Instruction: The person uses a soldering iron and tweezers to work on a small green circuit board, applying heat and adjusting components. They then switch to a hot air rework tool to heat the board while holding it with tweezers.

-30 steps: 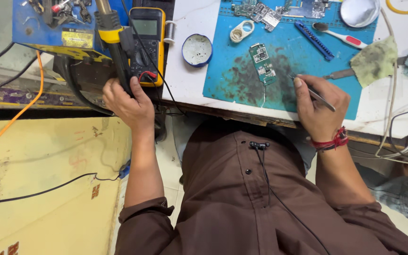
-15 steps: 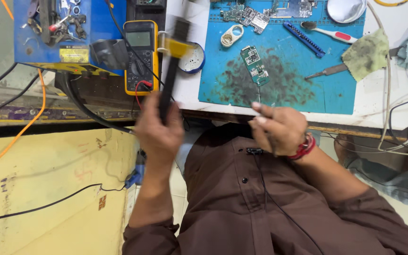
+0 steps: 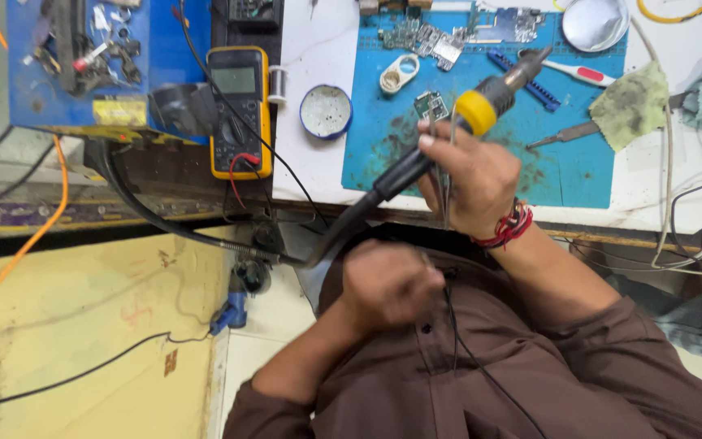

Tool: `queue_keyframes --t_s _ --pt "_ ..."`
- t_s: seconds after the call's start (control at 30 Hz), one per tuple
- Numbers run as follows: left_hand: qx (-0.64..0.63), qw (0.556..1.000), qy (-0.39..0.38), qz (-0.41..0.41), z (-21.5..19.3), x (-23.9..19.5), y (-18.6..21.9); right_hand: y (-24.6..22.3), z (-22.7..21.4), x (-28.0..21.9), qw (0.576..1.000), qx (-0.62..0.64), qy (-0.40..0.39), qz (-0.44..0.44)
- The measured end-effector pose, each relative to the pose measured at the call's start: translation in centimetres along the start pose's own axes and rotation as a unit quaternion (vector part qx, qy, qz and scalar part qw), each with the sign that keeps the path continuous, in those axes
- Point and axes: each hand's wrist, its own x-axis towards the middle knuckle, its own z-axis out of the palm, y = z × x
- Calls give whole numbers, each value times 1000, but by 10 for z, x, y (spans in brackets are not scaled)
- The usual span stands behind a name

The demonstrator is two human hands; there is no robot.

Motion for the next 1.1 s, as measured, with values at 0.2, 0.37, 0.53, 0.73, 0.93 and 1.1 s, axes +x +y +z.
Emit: queue_keyframes --t_s 0.2,0.37,0.53,0.73,0.93,1.1 --pt "-86 971 197 -105 35 23 -58 -15 13 1 998 62 -1 6" --pt "-182 940 282 -60 40 59 -79 -8 18 -15 990 121 74 0" --pt "-304 873 382 13 9 93 -90 10 -4 -31 985 -58 -39 159" --pt "-401 849 342 -32 -20 120 -90 20 0 -33 967 -117 -121 193" --pt "-352 895 229 -153 -15 122 -93 23 1 -34 967 -87 -111 212" --pt "-418 876 144 -194 -23 116 -100 26 2 -35 966 -78 -116 218"
